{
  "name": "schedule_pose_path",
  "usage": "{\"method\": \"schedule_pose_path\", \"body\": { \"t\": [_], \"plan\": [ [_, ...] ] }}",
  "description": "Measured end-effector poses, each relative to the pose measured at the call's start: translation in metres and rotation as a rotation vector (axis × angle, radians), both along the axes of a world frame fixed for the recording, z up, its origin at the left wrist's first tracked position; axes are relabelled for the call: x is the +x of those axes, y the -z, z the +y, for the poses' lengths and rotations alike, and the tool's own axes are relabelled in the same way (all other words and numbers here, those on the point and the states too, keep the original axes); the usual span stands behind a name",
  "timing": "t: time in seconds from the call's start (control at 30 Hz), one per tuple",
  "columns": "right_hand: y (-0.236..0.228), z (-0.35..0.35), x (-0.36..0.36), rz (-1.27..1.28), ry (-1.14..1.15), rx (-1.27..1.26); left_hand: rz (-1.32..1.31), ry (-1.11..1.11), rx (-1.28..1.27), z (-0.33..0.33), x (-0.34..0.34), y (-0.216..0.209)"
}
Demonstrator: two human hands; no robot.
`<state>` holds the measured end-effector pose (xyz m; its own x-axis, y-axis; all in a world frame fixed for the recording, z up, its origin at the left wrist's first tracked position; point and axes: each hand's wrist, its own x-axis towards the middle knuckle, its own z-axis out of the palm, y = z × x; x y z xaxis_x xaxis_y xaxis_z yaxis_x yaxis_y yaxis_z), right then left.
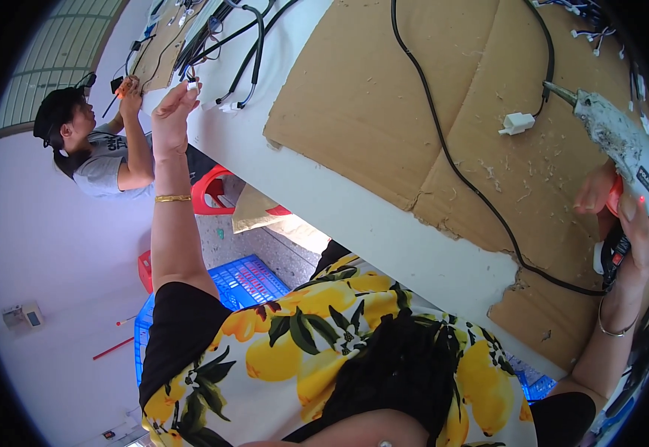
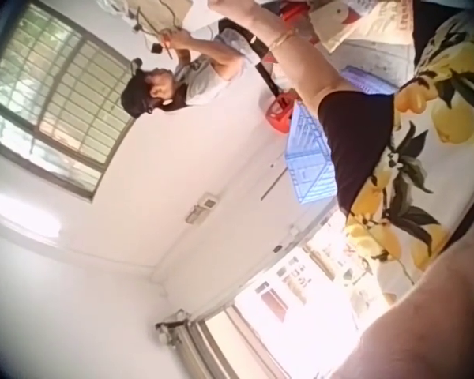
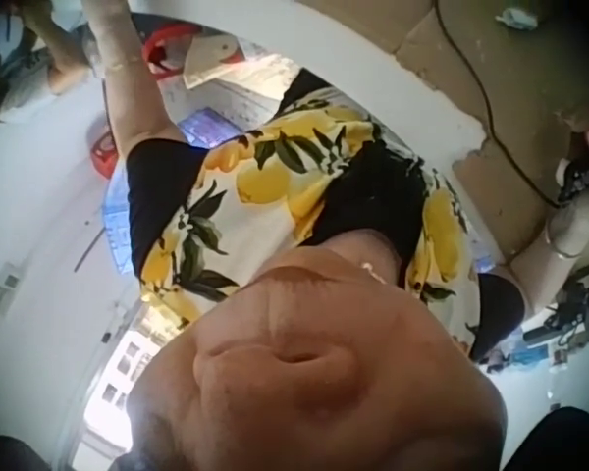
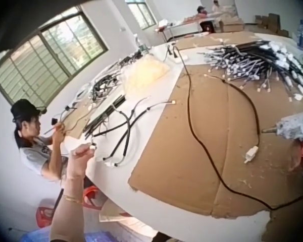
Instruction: Assembling LED light strings by gluing components with a hot glue gun.
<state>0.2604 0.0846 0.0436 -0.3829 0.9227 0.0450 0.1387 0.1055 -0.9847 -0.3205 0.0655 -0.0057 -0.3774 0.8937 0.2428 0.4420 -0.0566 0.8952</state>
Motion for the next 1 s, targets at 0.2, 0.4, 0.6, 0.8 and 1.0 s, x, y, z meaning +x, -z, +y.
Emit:
{"method": "schedule_pose_path", "body": {
  "t": [0.2,0.4,0.6,0.8,1.0],
  "plan": [
    [0.002,-0.001,0.002,0.029,0.006,-0.016,-0.066,0.039,0.076,-0.005,0.022,-0.004],
    [0.014,0.01,0.003,0.051,-0.076,0.011,-0.045,0.039,0.128,-0.013,0.02,-0.007],
    [0.011,0.009,-0.002,0.067,-0.057,0.002,-0.134,0.032,0.188,-0.007,0.034,-0.016],
    [0.011,0.006,-0.008,0.188,-0.01,-0.062,-0.168,-0.004,0.315,0.015,0.057,-0.026],
    [0.01,0.004,-0.009,0.203,0.016,-0.115,-0.154,0.041,0.392,0.043,0.107,-0.03]
  ]
}}
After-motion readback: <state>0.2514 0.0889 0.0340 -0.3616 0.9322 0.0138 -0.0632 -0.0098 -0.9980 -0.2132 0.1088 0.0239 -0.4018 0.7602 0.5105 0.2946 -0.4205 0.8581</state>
